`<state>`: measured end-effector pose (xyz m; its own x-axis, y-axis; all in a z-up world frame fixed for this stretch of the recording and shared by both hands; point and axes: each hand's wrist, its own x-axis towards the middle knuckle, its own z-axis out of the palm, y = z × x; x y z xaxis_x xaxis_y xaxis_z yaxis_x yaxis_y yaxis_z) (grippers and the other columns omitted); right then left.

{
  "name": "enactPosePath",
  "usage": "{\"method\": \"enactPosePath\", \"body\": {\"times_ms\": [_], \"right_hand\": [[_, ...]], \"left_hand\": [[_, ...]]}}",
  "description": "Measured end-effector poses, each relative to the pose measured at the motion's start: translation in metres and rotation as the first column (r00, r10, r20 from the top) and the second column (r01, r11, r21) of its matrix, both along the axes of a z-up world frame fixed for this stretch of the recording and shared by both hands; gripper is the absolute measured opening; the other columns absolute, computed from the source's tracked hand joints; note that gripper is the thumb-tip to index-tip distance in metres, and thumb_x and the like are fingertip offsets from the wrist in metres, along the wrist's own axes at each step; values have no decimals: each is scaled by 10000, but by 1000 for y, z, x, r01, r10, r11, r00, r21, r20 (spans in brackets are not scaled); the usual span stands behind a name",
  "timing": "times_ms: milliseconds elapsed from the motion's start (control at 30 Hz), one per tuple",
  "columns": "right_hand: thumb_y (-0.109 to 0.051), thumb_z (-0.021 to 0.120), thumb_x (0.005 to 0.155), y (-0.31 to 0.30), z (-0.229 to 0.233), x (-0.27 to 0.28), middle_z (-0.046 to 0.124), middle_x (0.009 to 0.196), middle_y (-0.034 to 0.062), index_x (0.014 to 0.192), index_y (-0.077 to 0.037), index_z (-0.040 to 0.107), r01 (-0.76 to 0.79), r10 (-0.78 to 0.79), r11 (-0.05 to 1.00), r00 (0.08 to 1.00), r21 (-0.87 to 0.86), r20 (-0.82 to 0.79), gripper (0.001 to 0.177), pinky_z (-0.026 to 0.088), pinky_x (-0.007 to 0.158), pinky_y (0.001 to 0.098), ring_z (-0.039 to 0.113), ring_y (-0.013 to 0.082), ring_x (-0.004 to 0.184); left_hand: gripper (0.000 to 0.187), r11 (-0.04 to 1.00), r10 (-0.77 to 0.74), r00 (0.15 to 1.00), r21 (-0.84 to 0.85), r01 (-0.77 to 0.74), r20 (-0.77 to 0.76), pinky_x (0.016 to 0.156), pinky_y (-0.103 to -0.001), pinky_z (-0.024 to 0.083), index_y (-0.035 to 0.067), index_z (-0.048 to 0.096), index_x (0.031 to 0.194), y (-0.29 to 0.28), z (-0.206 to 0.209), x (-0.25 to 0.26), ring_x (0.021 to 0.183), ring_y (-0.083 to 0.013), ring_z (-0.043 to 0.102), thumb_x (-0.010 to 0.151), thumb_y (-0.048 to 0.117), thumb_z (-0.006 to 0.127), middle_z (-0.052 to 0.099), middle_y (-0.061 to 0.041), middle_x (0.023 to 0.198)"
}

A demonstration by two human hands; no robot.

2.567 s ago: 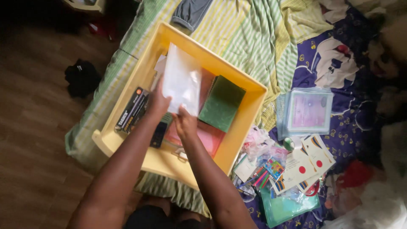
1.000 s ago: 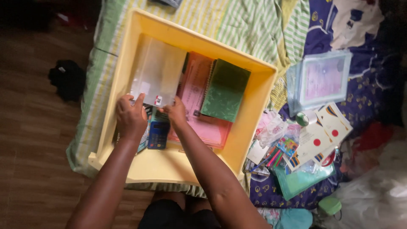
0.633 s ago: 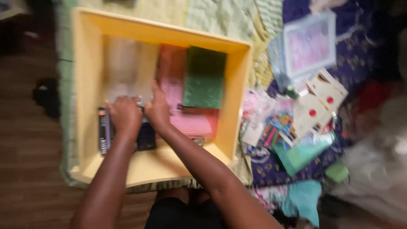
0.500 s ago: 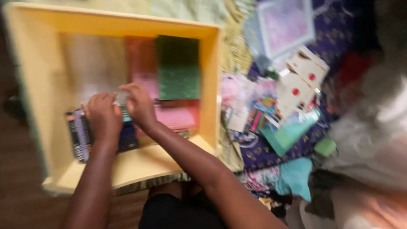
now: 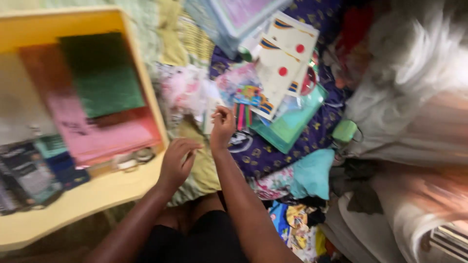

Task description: Organizing and sorting various school supplies, books, and documents into a yellow plastic bin on a bed.

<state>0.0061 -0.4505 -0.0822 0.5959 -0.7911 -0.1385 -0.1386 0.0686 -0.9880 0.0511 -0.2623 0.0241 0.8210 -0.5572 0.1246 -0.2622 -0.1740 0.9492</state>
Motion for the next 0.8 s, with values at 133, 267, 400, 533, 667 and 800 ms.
{"method": "enactPosePath", "body": {"times_ms": [133, 267, 400, 533, 667, 800], "right_hand": [[39, 608, 916, -103, -67, -80, 656, 1069, 77, 1147, -8, 664, 157, -208, 958, 956, -238, -206, 242, 551, 753, 282, 664, 153, 891], [78, 696, 814, -184, -118, -130, 652, 1077, 113, 1150, -28, 702, 25, -334, 785, 859, -619, -388, 353, 540, 845, 346, 637, 228, 931], [1, 769, 813, -216, -119, -130, 638, 1019, 92, 1202, -35, 609, 174, -258, 958, 865, -227, -430, 422, 546, 763, 322, 646, 162, 854], [-50, 800, 813, -214, -93, -109, 638, 776, 111, 1176, 0, 586, -28, -39, 995, 764, -94, -644, 424, 505, 590, 349, 611, 200, 650], [-30, 678, 889, -224, -121, -128, 644, 791, 95, 1224, 15, 546, -13, 116, 968, 909, 250, -401, 363, 492, 486, 314, 620, 175, 557], [-12, 658, 933, -249, -135, -139, 647, 807, 101, 1216, 24, 580, 35, 63, 752, 990, 658, -125, 296, 488, 519, 294, 580, 147, 596]], "left_hand": [[283, 967, -185, 946, 124, 224, -265, 978, -437, 488, 72, 740, 1090, -77, -88, -50, 1088, -351, 632, 809, 44, 711, 699, -148, 1091], [326, 914, -119, 850, 278, 296, -513, 932, -412, 523, 74, 725, 1152, -125, -158, -73, 1051, -316, 674, 827, 109, 726, 709, -159, 1102], [375, 925, 16, 767, 300, 231, -641, 884, -396, 553, 75, 692, 1232, -162, -196, -89, 1009, -265, 712, 860, 119, 702, 730, -145, 1098], [475, 953, 80, 775, 277, 126, -627, 899, -383, 530, 38, 639, 1322, -188, -272, -108, 1053, -238, 673, 869, 146, 733, 706, -135, 1155], [536, 981, 152, 666, 196, -9, -731, 921, -351, 514, -2, 588, 1370, -208, -321, -102, 1053, -212, 654, 901, 204, 744, 698, -111, 1140], [546, 975, 203, 577, 215, -48, -791, 864, -354, 464, -3, 616, 1399, -228, -346, -77, 984, -209, 593, 939, 243, 776, 665, -119, 1081]]}}
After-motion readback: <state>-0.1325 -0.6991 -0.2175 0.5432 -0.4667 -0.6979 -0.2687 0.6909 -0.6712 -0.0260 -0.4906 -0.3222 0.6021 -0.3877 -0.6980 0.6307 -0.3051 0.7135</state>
